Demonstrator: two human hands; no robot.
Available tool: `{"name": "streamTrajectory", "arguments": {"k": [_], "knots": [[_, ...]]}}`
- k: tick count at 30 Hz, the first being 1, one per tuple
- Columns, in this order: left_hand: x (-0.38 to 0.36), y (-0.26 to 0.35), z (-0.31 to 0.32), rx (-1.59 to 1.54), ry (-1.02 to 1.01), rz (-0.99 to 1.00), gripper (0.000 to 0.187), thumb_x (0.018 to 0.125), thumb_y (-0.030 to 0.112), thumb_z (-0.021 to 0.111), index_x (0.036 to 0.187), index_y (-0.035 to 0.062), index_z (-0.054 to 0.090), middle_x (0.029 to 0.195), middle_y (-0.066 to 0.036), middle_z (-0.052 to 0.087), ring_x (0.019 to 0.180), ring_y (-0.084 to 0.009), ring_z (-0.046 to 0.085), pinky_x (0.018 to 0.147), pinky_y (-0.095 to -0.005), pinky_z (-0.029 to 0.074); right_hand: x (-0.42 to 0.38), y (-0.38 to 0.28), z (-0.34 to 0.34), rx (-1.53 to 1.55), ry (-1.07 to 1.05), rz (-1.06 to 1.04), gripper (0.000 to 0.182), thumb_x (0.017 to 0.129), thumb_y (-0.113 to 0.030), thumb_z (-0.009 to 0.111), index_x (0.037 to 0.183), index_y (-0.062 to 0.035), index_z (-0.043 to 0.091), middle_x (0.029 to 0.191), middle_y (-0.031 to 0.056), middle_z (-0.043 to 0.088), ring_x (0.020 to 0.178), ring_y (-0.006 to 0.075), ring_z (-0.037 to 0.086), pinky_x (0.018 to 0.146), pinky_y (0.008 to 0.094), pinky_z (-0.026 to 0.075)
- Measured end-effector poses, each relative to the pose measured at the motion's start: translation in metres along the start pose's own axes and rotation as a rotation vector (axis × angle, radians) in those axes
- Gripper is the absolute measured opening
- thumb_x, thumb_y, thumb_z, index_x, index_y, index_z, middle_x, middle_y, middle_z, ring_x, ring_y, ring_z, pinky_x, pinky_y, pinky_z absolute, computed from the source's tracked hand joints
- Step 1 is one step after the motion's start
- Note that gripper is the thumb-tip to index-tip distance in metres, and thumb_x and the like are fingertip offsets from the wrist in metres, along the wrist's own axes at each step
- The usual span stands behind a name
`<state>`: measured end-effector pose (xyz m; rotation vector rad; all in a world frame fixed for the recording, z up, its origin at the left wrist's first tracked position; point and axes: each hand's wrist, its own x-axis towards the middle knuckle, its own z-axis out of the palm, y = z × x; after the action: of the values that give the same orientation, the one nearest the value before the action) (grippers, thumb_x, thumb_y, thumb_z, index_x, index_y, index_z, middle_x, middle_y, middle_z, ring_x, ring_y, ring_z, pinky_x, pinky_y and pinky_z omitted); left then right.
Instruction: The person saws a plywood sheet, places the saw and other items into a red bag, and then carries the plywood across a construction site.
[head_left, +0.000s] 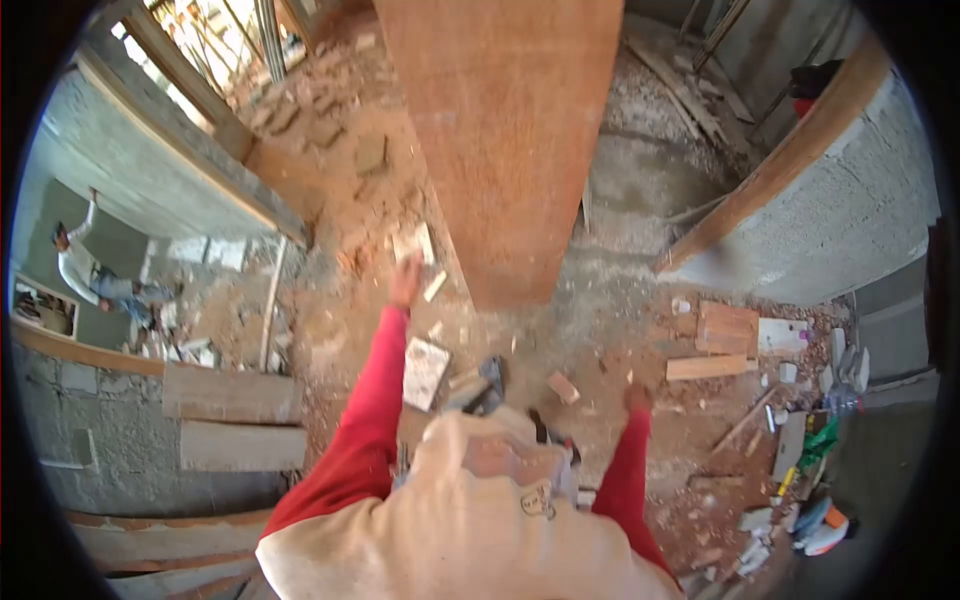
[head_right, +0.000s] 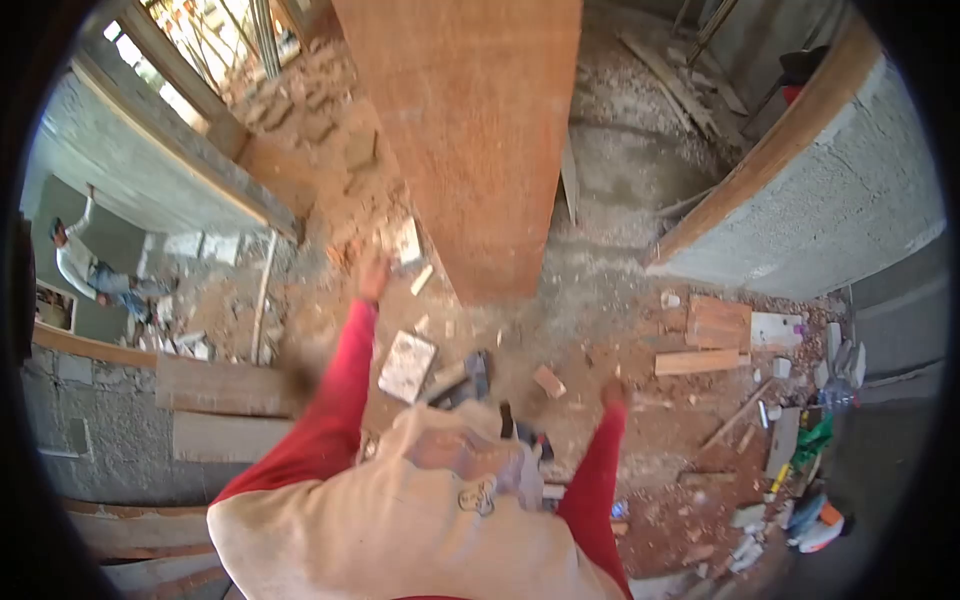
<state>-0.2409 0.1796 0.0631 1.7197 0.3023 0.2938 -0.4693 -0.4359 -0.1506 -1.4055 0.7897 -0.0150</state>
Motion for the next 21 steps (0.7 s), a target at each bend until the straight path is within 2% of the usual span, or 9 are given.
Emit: {"name": "streamTrajectory", "arguments": {"k": [2,3,7,11,13,15,16,19,21], "knots": [[0.025,0.122,0.010,0.161,0.044,0.027,0.052,0.097,0.047,0.054,0.119,0.0007,0.061,0.099,-0.008,0.066,0.091,-0.0160,0.059,0.083,-0.0316,0.048,-0.028,-0.142,0.113,-0.344,0.060,-0.048,0.029,0.095,-0.035,0.062,0.087,-0.0079,0.067,0.073,0.0002,0.062,0.062,0.0103,0.055,0.054,0.0282,0.044],[0.055,0.137,0.013,0.021,0.030,0.063,0.053,0.097,0.046,0.056,0.123,0.0003,0.059,0.104,-0.009,0.066,0.096,-0.0160,0.059,0.086,-0.0313,0.047,0.002,-0.163,0.142,-0.287,-0.131,-0.257,0.033,0.097,-0.037,0.059,0.080,-0.0091,0.067,0.066,-0.0015,0.059,0.057,0.0082,0.053,0.049,0.0250,0.039],[0.133,0.199,0.035,-0.050,0.155,0.330,0.075,0.091,0.052,0.061,0.140,-0.0005,0.042,0.136,-0.021,0.052,0.128,-0.0309,0.049,0.107,-0.0374,0.037,-0.010,-0.341,0.272,-0.197,-0.193,-0.562,0.030,0.095,-0.037,0.060,0.092,-0.0088,0.070,0.078,-0.0038,0.065,0.065,0.0051,0.054,0.055,0.0236,0.044],[0.157,0.212,0.052,-0.070,0.142,0.375,0.073,0.089,0.054,0.062,0.139,0.0034,0.045,0.131,-0.020,0.056,0.120,-0.0286,0.054,0.100,-0.0363,0.043,0.003,-0.452,0.328,-0.148,-0.137,-0.756,0.032,0.093,-0.029,0.068,0.112,-0.0035,0.066,0.103,0.0051,0.069,0.083,0.0096,0.060,0.072,0.0240,0.049],[0.157,0.214,0.053,-0.031,0.136,0.361,0.069,0.090,0.054,0.061,0.135,0.0042,0.050,0.126,-0.018,0.060,0.114,-0.0266,0.058,0.096,-0.0355,0.045,0.010,-0.489,0.347,-0.073,-0.202,-0.809,0.048,0.089,-0.026,0.073,0.126,0.0012,0.058,0.121,0.0129,0.064,0.108,0.0172,0.060,0.092,0.0283,0.047],[0.163,0.207,0.051,0.082,-0.033,0.134,0.058,0.092,0.054,0.058,0.119,0.0038,0.062,0.110,-0.016,0.068,0.098,-0.0197,0.061,0.085,-0.0339,0.048,0.041,-0.503,0.363,-0.063,-0.239,-0.898,0.054,0.089,-0.026,0.073,0.131,0.0021,0.053,0.127,0.0147,0.060,0.117,0.0198,0.055,0.099,0.0306,0.042],[0.163,0.198,0.058,0.110,0.076,0.209,0.056,0.093,0.055,0.055,0.104,0.0014,0.067,0.099,-0.017,0.069,0.088,-0.0203,0.061,0.081,-0.0341,0.048,0.056,-0.509,0.372,-0.049,-0.262,-0.989,0.061,0.089,-0.026,0.074,0.136,0.0030,0.048,0.134,0.0165,0.056,0.127,0.0224,0.050,0.107,0.0329,0.038],[0.169,0.174,0.064,0.131,0.128,0.379,0.052,0.095,0.051,0.055,0.102,0.0012,0.067,0.097,-0.020,0.067,0.086,-0.0316,0.060,0.079,-0.0382,0.048,0.064,-0.517,0.389,-0.132,-0.410,-0.843,0.065,0.088,-0.027,0.074,0.139,0.0022,0.046,0.137,0.0163,0.053,0.130,0.0214,0.047,0.108,0.0333,0.035],[0.161,0.177,0.064,0.116,0.158,0.302,0.046,0.097,0.045,0.054,0.101,0.0010,0.066,0.091,-0.016,0.066,0.083,-0.0263,0.060,0.078,-0.0357,0.047,0.077,-0.503,0.396,-0.052,-0.441,-0.778,0.057,0.088,-0.028,0.075,0.131,0.0019,0.054,0.121,0.0107,0.064,0.111,0.0155,0.058,0.095,0.0297,0.045]]}}
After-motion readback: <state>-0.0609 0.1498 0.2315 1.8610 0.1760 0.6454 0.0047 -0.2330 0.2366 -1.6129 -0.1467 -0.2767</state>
